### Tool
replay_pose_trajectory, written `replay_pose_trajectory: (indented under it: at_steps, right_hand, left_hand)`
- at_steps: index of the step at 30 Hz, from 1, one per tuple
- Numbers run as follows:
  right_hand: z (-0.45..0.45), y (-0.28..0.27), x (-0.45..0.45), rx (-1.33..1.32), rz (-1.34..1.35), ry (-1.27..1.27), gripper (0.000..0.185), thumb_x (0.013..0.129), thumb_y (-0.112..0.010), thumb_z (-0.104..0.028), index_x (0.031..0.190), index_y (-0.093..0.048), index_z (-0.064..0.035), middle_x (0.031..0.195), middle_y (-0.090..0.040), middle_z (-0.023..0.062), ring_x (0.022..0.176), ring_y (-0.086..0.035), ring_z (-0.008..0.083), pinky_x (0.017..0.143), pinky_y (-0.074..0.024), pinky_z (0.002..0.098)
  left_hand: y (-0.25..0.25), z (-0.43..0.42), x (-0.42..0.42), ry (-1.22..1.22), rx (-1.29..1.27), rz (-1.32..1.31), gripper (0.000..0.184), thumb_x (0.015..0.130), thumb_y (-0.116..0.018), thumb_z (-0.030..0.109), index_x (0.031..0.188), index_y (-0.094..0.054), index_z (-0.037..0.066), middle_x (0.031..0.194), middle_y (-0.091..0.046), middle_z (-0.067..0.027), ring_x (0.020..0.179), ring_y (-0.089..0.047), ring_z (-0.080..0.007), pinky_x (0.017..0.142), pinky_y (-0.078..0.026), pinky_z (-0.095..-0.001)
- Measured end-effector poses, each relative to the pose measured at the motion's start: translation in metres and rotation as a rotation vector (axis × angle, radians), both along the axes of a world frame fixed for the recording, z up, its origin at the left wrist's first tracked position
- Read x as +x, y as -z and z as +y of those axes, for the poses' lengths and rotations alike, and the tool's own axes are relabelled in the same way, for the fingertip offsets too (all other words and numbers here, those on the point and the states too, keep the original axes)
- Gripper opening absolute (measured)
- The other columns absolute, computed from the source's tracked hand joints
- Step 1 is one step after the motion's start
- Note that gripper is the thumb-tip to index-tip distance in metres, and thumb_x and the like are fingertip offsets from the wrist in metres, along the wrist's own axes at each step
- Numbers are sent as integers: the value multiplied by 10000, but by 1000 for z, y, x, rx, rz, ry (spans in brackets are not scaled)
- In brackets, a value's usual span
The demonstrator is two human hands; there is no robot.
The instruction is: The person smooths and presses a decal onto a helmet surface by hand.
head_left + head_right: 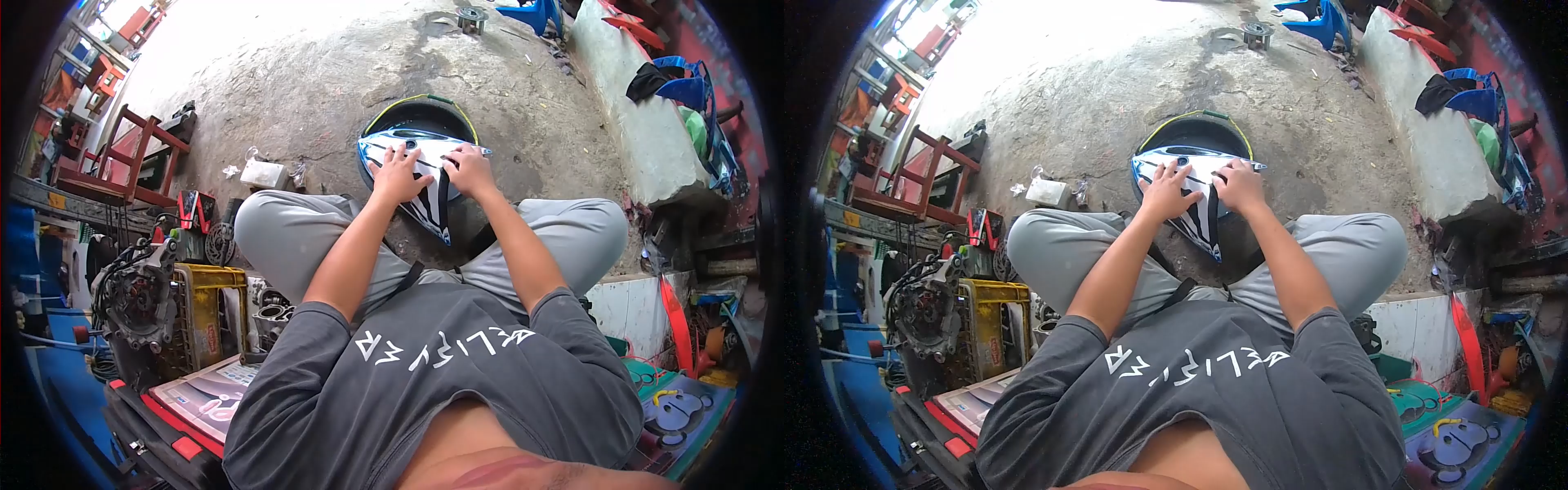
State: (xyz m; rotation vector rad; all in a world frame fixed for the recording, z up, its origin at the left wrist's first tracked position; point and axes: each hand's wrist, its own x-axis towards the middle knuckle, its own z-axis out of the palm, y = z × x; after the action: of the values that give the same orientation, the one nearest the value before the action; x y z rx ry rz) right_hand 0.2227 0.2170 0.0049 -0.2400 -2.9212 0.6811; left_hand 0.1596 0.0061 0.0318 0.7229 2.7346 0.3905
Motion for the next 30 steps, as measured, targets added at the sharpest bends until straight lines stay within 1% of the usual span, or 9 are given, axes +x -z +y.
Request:
replay_pose_trajectory:
  at_steps: [3, 7, 10, 13, 14, 18, 21, 25, 30]
  right_hand:
    - [20, 17, -11, -12, 0, 195, 350, 990, -684, -403, 1185, -842, -159, 1333, -703, 113, 1321, -613, 350, 1118, -508, 476]
    - [43, 29, -10, 49, -96, 292, 528, 1023, -620, -501, 1390, -759, -148, 1524, -613, 163, 1456, -508, 387, 1212, -429, 478]
    - [14, 28, -7, 54, -157, 96, 613, 1055, -537, -571, 1515, -664, -186, 1686, -502, 110, 1616, -343, 385, 1295, -304, 566]
    - [-1, -1, -2, -18, -261, 48, 599, 1077, -489, -588, 1543, -640, -243, 1702, -490, 62, 1622, -325, 401, 1293, -258, 655]
    - [3, -15, -2, -19, -330, 69, 592, 1095, -444, -607, 1579, -600, -304, 1738, -446, 17, 1637, -288, 417, 1289, -218, 710]
    - [30, 10, -7, -70, -344, 308, 620, 1099, -431, -624, 1639, -518, -333, 1785, -364, 3, 1669, -208, 422, 1295, -206, 711]
    - [15, 18, -8, -15, -323, 269, 608, 1096, -444, -614, 1628, -532, -333, 1781, -374, 10, 1664, -225, 424, 1292, -208, 715]
    - [4, -35, -1, -20, -462, 120, 588, 1091, -463, -602, 1610, -552, -341, 1768, -398, 0, 1646, -282, 422, 1292, -239, 690]
    - [28, -12, -2, -61, -317, 299, 578, 1072, -507, -625, 1549, -626, -321, 1702, -486, -25, 1596, -371, 427, 1259, -326, 668]
  left_hand:
    - [3, -4, -1, 10, -17, -12, 882, 934, -699, 694, 1676, -462, 282, 1804, -303, -119, 1674, -225, -394, 1231, -185, -820]
    - [5, -4, -4, 30, -33, -13, 895, 946, -667, 720, 1693, -429, 288, 1815, -275, -124, 1684, -193, -402, 1233, -167, -825]
    - [13, -3, -3, 42, -35, 17, 900, 960, -649, 721, 1710, -393, 293, 1815, -269, -133, 1681, -192, -416, 1230, -161, -830]
    - [18, -5, 0, 44, -29, 52, 894, 975, -633, 716, 1718, -372, 293, 1818, -254, -146, 1679, -189, -430, 1229, -161, -830]
    - [19, -4, 1, 44, -27, 51, 890, 978, -630, 713, 1718, -372, 290, 1819, -252, -148, 1679, -189, -432, 1229, -161, -830]
    - [18, -3, 3, 43, -42, 55, 880, 989, -616, 707, 1717, -373, 277, 1821, -240, -155, 1679, -183, -438, 1229, -160, -828]
    - [15, -2, 2, 48, -69, 39, 883, 999, -602, 704, 1727, -350, 273, 1829, -213, -151, 1684, -163, -435, 1228, -158, -828]
    - [8, 1, 3, 37, -91, -16, 893, 1014, -576, 702, 1749, -290, 282, 1842, -165, -141, 1692, -131, -425, 1224, -154, -834]
    - [13, 1, 4, 34, -108, -28, 899, 1024, -546, 711, 1760, -254, 286, 1848, -131, -145, 1691, -114, -443, 1221, -155, -837]
